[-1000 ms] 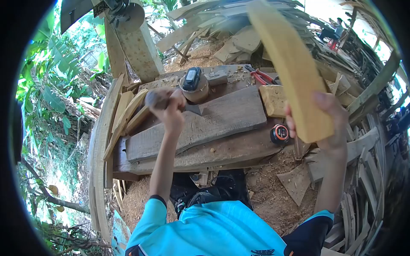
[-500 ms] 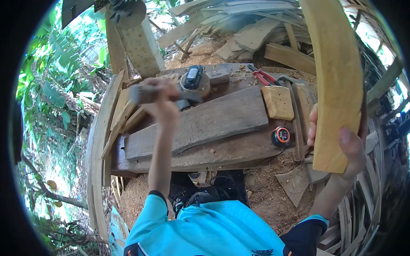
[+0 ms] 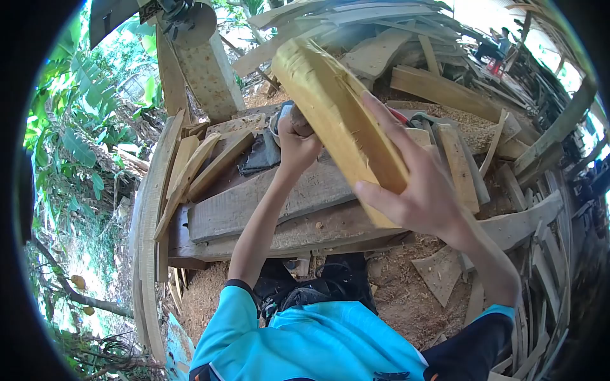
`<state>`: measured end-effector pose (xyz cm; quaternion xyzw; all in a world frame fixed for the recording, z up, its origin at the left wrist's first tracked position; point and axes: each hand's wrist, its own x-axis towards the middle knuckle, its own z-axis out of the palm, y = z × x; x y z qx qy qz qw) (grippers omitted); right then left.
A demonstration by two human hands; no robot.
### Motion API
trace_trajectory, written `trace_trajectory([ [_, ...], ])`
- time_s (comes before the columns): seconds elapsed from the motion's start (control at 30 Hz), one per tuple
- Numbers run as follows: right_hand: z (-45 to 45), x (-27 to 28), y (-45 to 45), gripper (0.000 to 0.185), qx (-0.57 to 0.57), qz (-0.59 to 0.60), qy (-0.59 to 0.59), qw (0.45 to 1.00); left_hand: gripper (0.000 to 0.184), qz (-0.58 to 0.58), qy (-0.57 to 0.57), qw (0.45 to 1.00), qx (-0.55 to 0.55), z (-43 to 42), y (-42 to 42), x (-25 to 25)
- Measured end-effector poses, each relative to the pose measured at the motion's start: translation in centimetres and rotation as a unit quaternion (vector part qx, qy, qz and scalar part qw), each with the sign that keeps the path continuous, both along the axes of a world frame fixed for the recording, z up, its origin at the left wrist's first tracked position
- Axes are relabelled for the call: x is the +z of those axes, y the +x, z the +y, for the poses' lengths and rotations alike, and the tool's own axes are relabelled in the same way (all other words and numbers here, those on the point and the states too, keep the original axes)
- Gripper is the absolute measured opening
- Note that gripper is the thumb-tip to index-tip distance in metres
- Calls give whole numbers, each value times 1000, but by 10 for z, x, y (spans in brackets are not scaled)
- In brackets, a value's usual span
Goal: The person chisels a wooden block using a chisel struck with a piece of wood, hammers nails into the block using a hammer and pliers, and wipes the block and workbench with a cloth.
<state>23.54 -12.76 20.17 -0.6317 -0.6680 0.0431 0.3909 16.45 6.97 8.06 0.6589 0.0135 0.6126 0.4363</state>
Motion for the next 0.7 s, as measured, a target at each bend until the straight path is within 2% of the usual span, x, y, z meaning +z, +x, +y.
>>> trace_trajectory([
  [0.1, 1, 16, 6, 60, 71, 55, 146, 985, 15, 63, -19, 996, 55, 3, -4, 6],
  [0.2, -18, 54, 9, 52, 102, 189, 203, 955, 14, 73, -25, 996, 47, 8, -2, 7],
  [0.3, -3, 23, -9, 55, -44, 233, 21, 971, 15, 48, -4, 998, 47, 11, 6, 9],
  [0.37, 15, -10, -4, 70, -43, 78, -61, 994, 15, 17, 1, 998, 56, 8, 4, 7],
  [0.4, 24, -44, 8, 77, -2, 3, 69, 998, 15, -2, -1, 998, 57, 5, 2, 8],
  [0.43, 20, -50, 16, 80, 1, 42, 50, 998, 16, -36, 1, 997, 65, 10, 5, 16],
  [0.47, 11, -54, 24, 82, 11, 77, 27, 997, 16, 51, -58, 996, 52, 12, -11, 15],
  [0.5, 0, -65, 28, 85, 16, 125, -3, 992, 16, 52, -88, 993, 51, 17, -20, 8],
  [0.57, -5, -101, 34, 85, -54, 142, -12, 988, 17, 67, -141, 987, 41, 27, -37, -9],
  [0.6, -5, -117, 37, 85, -91, 148, -15, 985, 17, 55, -162, 984, 41, 28, -51, -19],
  [0.63, -3, -129, 41, 84, -140, 130, -67, 979, 17, 42, -184, 981, 39, 22, -67, -32],
  [0.7, 3, -147, 49, 83, -233, 90, -168, 954, 16, -84, -270, 958, 46, -9, -96, -59],
])
